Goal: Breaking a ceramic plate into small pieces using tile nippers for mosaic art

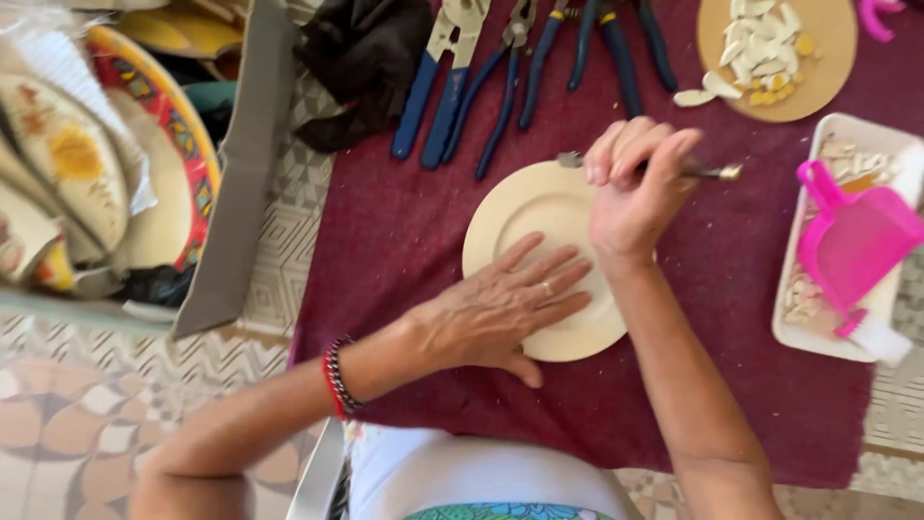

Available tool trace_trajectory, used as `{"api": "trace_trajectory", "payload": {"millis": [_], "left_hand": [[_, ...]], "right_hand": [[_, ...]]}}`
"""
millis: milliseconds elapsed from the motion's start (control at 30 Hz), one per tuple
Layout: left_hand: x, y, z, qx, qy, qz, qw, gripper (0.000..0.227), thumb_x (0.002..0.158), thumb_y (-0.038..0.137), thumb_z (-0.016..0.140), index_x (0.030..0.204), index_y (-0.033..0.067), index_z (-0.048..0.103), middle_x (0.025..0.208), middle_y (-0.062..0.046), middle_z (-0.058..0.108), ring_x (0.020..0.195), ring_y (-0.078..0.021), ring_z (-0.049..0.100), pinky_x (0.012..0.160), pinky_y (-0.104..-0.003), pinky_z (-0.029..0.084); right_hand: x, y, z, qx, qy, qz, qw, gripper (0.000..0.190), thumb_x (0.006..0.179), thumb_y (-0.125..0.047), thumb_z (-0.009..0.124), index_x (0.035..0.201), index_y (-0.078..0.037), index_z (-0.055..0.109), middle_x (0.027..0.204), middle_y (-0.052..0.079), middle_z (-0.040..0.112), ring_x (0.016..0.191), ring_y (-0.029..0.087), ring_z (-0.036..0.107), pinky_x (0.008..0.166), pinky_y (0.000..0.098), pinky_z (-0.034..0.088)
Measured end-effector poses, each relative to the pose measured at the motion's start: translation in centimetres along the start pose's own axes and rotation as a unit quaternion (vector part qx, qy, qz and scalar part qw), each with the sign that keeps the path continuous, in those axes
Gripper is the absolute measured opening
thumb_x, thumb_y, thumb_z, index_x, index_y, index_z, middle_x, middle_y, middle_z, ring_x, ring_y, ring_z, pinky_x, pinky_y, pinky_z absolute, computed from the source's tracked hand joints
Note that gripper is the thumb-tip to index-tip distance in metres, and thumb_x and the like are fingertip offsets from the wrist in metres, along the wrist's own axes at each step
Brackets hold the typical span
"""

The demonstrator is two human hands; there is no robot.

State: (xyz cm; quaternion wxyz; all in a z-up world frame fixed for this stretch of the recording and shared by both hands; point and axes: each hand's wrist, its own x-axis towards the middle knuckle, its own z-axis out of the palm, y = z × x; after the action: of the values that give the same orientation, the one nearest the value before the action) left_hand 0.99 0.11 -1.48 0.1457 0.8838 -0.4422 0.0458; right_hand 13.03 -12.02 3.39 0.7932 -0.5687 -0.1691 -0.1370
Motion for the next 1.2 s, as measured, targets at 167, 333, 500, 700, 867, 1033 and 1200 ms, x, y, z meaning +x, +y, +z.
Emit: {"api": "trace_trajectory", "payload": {"millis": [167,333,500,700,867,1033,1200], "left_hand": [[-1.0,-3.3,1.2,0.021,-0.040,0.061,0.997,0.119,0.072,0.094,0.054,0.161,0.0183,0.031,0.170,-0.012,0.021,0.159,-0.0317,0.014,0.127,-0.060,0.006],[-1.4,-4.2,1.7,0.000,0.039,0.080,0.996,0.115,0.073,0.096,0.049,0.157,0.0170,0.043,0.165,-0.014,0.036,0.157,-0.0323,0.025,0.127,-0.062,0.011],[-1.4,-4.2,2.6,-0.034,0.065,0.069,0.995,0.106,0.077,0.093,0.044,0.150,0.0160,0.054,0.160,-0.015,0.046,0.153,-0.0338,0.034,0.126,-0.064,0.017],[-1.5,-3.7,1.7,0.005,0.077,0.055,0.995,0.091,0.080,0.082,0.053,0.142,0.0162,0.062,0.153,-0.017,0.054,0.145,-0.0369,0.045,0.122,-0.062,0.026],[-1.7,-3.3,1.7,0.009,0.078,0.044,0.996,0.088,0.082,0.079,0.054,0.143,0.0147,0.061,0.153,-0.021,0.052,0.146,-0.0413,0.043,0.122,-0.065,0.027],[-1.8,-3.3,1.9,0.019,0.071,0.046,0.996,0.099,0.079,0.088,0.049,0.145,0.0150,0.058,0.155,-0.018,0.051,0.148,-0.0393,0.041,0.122,-0.064,0.026],[-1.8,-3.4,2.4,-0.034,0.103,0.035,0.994,0.102,0.074,0.089,0.058,0.141,0.0131,0.062,0.153,-0.019,0.054,0.147,-0.0377,0.044,0.124,-0.061,0.027]], "right_hand": [[-0.9,2.8,-0.2,0.029,-0.019,-0.027,0.999,0.053,0.107,-0.048,0.043,0.066,-0.016,0.031,0.056,-0.001,0.024,0.041,0.013,0.028,0.041,0.0287,0.024],[-1.5,3.8,-0.2,-0.016,-0.066,-0.078,0.995,0.047,0.110,-0.042,0.044,0.072,-0.017,0.033,0.063,-0.001,0.028,0.047,0.011,0.028,0.044,0.0266,0.022],[-2.1,4.1,0.2,-0.032,-0.053,-0.056,0.997,0.052,0.107,-0.048,0.049,0.069,-0.018,0.030,0.063,-0.003,0.025,0.049,0.010,0.023,0.046,0.0246,0.020],[-1.1,2.5,-0.5,-0.119,-0.124,-0.023,0.985,0.068,0.108,-0.059,0.034,0.058,-0.013,0.038,0.057,0.002,0.035,0.044,0.018,0.042,0.046,0.0289,0.038],[-0.3,3.3,-1.2,-0.126,-0.132,-0.092,0.979,0.061,0.109,-0.053,0.038,0.069,-0.007,0.046,0.049,0.007,0.037,0.038,0.021,0.043,0.038,0.0310,0.038],[-1.0,4.4,-0.3,0.004,-0.036,-0.009,0.999,0.056,0.102,-0.057,0.036,0.064,-0.016,0.038,0.057,-0.004,0.028,0.043,0.010,0.024,0.044,0.0262,0.020],[-1.4,4.5,0.7,0.001,-0.029,0.011,1.000,0.054,0.104,-0.055,0.036,0.064,-0.020,0.029,0.056,-0.005,0.022,0.046,0.010,0.021,0.049,0.0271,0.017]]}}
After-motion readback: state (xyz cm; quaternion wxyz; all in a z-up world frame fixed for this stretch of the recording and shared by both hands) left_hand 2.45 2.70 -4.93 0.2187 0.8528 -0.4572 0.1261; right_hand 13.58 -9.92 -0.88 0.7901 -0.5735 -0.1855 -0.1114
